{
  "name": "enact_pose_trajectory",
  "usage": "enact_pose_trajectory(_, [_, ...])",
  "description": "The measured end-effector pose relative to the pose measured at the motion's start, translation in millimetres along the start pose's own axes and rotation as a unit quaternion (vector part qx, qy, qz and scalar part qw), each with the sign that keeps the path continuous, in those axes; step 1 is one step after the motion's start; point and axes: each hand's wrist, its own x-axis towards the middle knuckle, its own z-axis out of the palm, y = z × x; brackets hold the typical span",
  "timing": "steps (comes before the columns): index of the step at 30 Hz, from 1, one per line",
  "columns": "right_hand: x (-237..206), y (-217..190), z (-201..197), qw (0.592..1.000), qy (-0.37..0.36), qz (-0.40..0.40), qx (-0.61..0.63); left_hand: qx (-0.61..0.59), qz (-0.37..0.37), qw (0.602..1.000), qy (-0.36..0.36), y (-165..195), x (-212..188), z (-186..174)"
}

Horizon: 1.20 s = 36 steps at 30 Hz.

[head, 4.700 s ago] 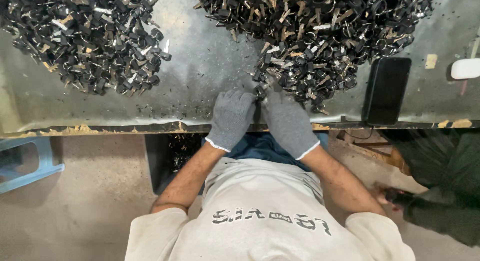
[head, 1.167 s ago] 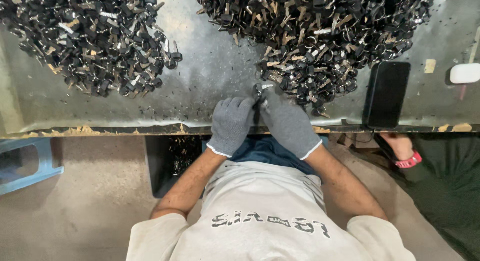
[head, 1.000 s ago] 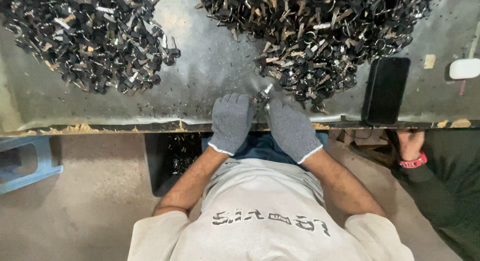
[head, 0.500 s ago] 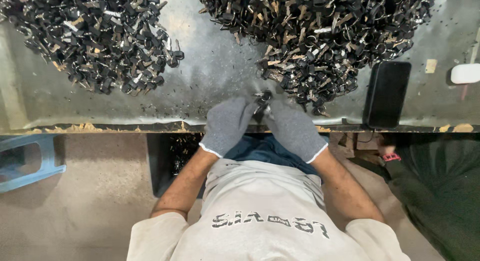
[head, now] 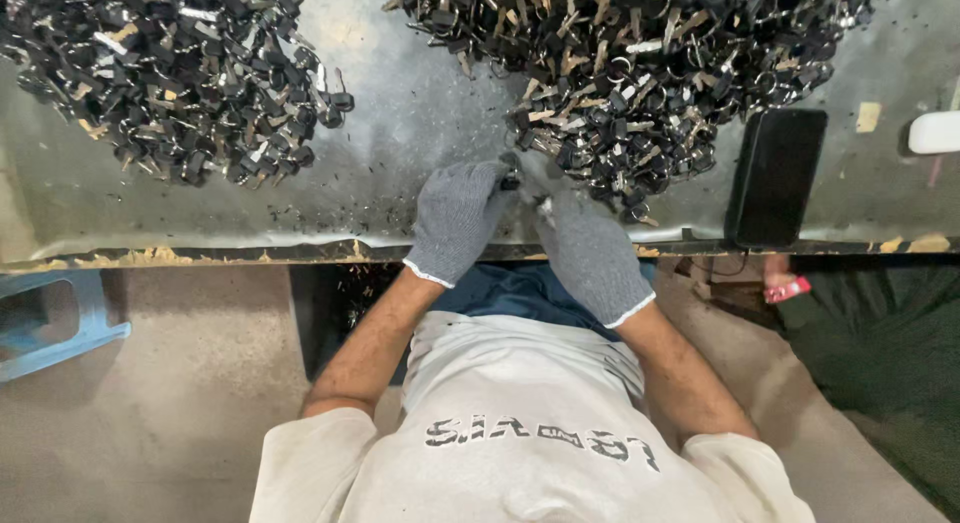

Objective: The person picks small black metal parts one at a time from a large pile on the workbench, briefly manipulates each with both gloved hands, and drops it into a bin below the bench. Partway through they pull off one glove, reposition it, and put it back on before resuming sorting.

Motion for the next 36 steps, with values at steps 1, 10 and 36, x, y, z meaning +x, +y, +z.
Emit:
enact_pose_trajectory(1, [3.0, -2.6, 1.8, 0.999, -0.032, 0.022, -0.011, 0.016, -0.005, 1.000, -0.004, -0.5, -1.5, 3.2])
enact_pose_trajectory(10, [22.2, -18.6, 27.1, 0.983, -0.022, 0.035, -0.177, 0.117, 0.054, 0.991, -0.033, -19.0, -7.3, 23.3])
enact_pose_trajectory(36, [25.7, -19.5, -0.5, 0.996, -0.086, 0.014, -0.002, 0.110, 0.062, 0.991, -0.044, -8.2, -15.3, 17.5])
